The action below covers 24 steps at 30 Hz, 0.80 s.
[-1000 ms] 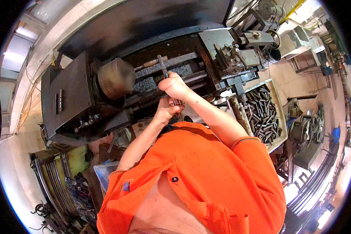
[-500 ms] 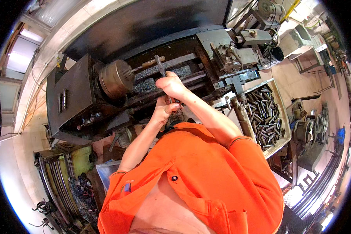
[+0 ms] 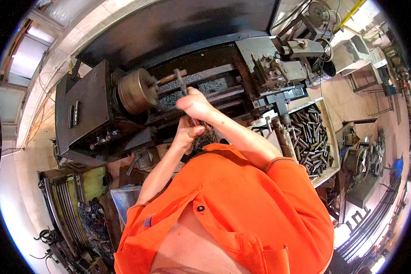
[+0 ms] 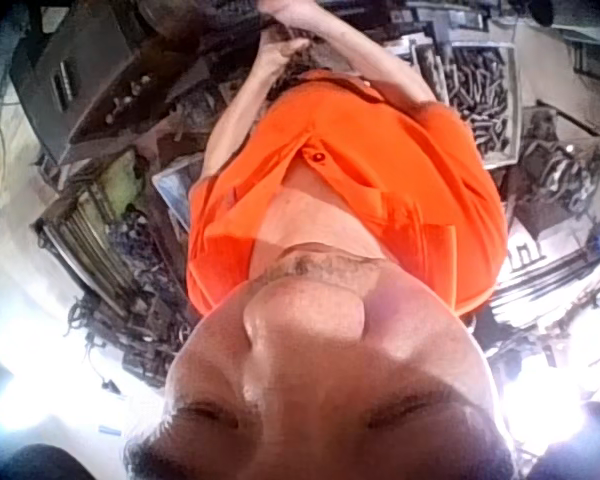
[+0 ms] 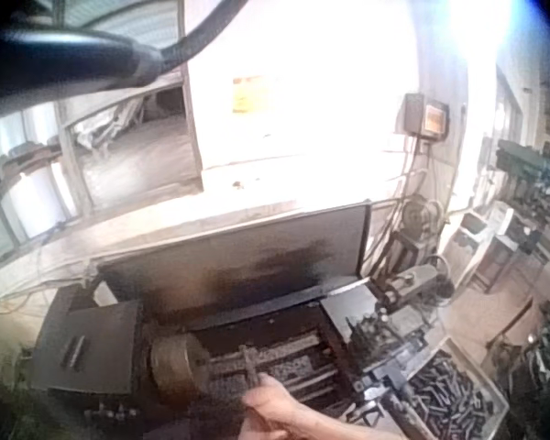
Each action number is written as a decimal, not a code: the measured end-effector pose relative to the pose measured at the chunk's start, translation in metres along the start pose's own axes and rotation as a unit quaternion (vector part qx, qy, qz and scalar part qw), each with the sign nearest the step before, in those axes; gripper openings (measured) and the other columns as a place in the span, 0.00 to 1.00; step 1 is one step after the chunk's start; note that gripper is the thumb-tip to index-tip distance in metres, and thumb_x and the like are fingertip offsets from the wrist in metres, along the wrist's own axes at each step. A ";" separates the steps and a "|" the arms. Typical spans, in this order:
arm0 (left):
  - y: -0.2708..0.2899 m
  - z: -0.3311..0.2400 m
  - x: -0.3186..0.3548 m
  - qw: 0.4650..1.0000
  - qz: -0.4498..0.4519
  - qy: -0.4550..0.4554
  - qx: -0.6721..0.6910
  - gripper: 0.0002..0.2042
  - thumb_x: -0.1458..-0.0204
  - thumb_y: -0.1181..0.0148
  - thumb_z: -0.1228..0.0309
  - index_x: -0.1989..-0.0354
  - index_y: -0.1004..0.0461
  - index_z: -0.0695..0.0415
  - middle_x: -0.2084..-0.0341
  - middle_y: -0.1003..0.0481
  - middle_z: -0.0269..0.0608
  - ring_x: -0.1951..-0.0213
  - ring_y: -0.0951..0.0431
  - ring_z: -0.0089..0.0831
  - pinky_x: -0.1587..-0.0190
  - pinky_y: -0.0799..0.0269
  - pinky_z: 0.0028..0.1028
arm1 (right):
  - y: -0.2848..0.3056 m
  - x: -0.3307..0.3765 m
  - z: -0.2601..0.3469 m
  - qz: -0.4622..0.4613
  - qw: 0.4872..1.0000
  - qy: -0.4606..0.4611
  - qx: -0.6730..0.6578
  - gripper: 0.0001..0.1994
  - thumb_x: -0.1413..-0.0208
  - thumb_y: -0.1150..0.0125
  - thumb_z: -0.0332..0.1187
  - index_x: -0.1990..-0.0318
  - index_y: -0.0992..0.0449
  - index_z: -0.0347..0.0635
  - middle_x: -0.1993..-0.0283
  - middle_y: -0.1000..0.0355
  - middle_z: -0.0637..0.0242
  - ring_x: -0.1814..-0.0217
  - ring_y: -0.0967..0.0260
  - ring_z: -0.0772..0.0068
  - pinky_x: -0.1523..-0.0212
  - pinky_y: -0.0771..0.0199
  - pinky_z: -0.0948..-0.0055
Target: The person repeatedly picks up metal rods from a blue bin, measures them with a caliper, and places them into a machine. The person then removes the rods from the machine and returns them to the bin.
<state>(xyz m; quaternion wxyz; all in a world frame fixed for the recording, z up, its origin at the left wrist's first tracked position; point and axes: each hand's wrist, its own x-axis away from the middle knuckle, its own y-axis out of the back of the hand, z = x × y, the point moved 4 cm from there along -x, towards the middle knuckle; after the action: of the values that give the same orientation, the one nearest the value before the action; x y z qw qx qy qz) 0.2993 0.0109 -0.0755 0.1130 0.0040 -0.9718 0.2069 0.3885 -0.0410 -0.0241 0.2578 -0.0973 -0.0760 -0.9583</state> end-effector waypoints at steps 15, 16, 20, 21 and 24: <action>-0.034 -0.010 -0.014 0.992 0.102 0.068 -0.042 0.13 0.68 0.36 0.71 0.75 0.33 0.61 0.79 0.28 0.37 0.77 0.29 0.21 0.76 0.35 0.20 | 0.046 0.016 -0.011 -0.092 0.990 -0.047 -0.100 0.05 0.63 0.46 0.28 0.77 0.33 0.38 0.79 0.39 0.70 0.75 0.43 0.79 0.75 0.40 0.75; -0.041 -0.016 -0.010 0.991 0.114 0.050 -0.042 0.13 0.69 0.36 0.73 0.75 0.33 0.61 0.79 0.29 0.36 0.77 0.30 0.21 0.76 0.35 0.20 | 0.045 0.029 -0.003 -0.121 0.984 -0.010 -0.130 0.05 0.63 0.48 0.27 0.75 0.34 0.39 0.78 0.39 0.72 0.75 0.44 0.80 0.75 0.42 0.76; -0.053 -0.019 -0.003 0.918 0.152 -0.007 -0.365 0.30 0.79 0.29 0.61 0.65 0.32 0.63 0.75 0.26 0.40 0.72 0.25 0.30 0.68 0.30 0.27 | 0.063 0.089 0.004 -0.144 0.964 0.035 -0.221 0.17 0.65 0.51 0.22 0.61 0.35 0.38 0.66 0.34 0.68 0.66 0.38 0.75 0.65 0.37 0.77; -0.069 -0.027 0.000 0.891 0.166 -0.008 -0.422 0.31 0.80 0.29 0.60 0.64 0.32 0.63 0.75 0.26 0.43 0.72 0.24 0.35 0.67 0.30 0.29 | 0.070 0.108 0.004 -0.151 0.953 0.050 -0.258 0.20 0.65 0.51 0.22 0.57 0.35 0.37 0.62 0.33 0.66 0.64 0.36 0.74 0.62 0.35 0.76; -0.113 -0.023 0.019 0.830 0.215 -0.095 -0.506 0.35 0.79 0.29 0.58 0.59 0.33 0.63 0.70 0.26 0.46 0.67 0.24 0.37 0.64 0.30 0.31 | 0.093 0.155 -0.033 -0.247 0.933 0.048 -0.259 0.28 0.65 0.51 0.21 0.48 0.37 0.38 0.57 0.32 0.62 0.60 0.35 0.73 0.60 0.34 0.75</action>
<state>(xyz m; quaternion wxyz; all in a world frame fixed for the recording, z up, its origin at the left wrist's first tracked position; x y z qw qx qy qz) 0.2923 -0.0828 -0.0056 -0.0411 -0.2428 -0.9228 -0.2963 0.2996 -0.2016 -0.0125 -0.0173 -0.0925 0.1657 -0.9817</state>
